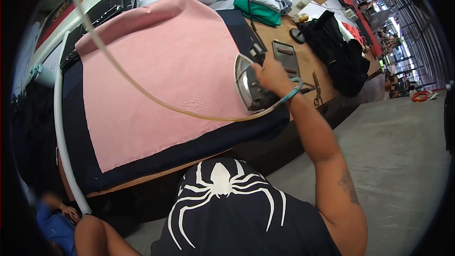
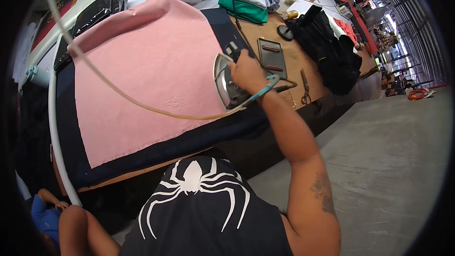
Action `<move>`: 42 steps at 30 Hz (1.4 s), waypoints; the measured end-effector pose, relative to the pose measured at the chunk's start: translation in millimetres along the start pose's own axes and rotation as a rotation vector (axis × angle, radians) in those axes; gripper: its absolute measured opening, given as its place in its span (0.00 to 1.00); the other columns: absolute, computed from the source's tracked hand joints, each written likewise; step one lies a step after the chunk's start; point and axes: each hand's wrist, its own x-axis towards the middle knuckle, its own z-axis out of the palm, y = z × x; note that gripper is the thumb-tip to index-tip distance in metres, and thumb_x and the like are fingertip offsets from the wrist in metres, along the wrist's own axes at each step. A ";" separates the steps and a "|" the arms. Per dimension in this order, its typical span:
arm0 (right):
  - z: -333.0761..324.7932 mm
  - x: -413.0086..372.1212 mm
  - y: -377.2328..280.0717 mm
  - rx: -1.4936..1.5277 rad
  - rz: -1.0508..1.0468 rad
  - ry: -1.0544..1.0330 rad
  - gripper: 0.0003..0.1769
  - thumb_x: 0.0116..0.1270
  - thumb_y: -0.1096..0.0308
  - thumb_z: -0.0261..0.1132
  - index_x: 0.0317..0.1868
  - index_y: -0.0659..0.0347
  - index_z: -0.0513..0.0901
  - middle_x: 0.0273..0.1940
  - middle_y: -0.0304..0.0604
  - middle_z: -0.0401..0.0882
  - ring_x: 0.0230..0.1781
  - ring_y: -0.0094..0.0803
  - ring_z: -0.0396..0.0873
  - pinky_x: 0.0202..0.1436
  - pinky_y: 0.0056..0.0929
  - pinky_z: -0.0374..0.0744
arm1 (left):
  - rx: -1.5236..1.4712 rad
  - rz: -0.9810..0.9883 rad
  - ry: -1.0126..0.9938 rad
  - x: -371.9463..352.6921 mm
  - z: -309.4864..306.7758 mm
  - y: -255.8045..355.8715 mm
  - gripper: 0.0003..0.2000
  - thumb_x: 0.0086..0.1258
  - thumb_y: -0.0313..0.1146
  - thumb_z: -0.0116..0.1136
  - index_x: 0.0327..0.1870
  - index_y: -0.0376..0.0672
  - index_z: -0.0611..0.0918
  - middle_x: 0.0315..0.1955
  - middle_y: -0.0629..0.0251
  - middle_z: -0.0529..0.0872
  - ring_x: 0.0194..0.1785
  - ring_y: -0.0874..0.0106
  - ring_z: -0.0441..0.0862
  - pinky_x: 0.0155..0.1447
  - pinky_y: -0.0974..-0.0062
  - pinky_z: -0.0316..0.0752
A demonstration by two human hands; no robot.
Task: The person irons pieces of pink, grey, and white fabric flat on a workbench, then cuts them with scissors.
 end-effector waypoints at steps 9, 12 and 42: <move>47.6 -9.4 -19.0 0.045 0.099 -0.082 0.23 0.73 0.58 0.63 0.52 0.70 0.68 0.43 0.72 0.83 0.47 0.68 0.83 0.52 0.59 0.80 | -0.004 -0.068 0.004 -17.6 10.7 -12.0 0.30 0.83 0.55 0.38 0.68 0.36 0.74 0.63 0.51 0.80 0.66 0.52 0.76 0.67 0.57 0.69; 60.6 16.2 -12.4 0.052 0.084 -0.033 0.26 0.71 0.55 0.65 0.55 0.69 0.69 0.44 0.72 0.83 0.48 0.68 0.82 0.53 0.58 0.80 | -0.011 -0.090 0.001 -19.7 10.5 -16.4 0.31 0.82 0.55 0.38 0.68 0.35 0.74 0.64 0.50 0.79 0.66 0.52 0.75 0.68 0.57 0.68; 56.8 32.7 -29.4 0.002 0.117 -0.076 0.25 0.72 0.56 0.63 0.54 0.70 0.67 0.45 0.74 0.83 0.48 0.70 0.82 0.55 0.59 0.80 | -0.046 -0.186 0.002 -25.1 10.8 -27.2 0.36 0.79 0.58 0.40 0.70 0.27 0.68 0.66 0.42 0.74 0.71 0.49 0.70 0.77 0.54 0.57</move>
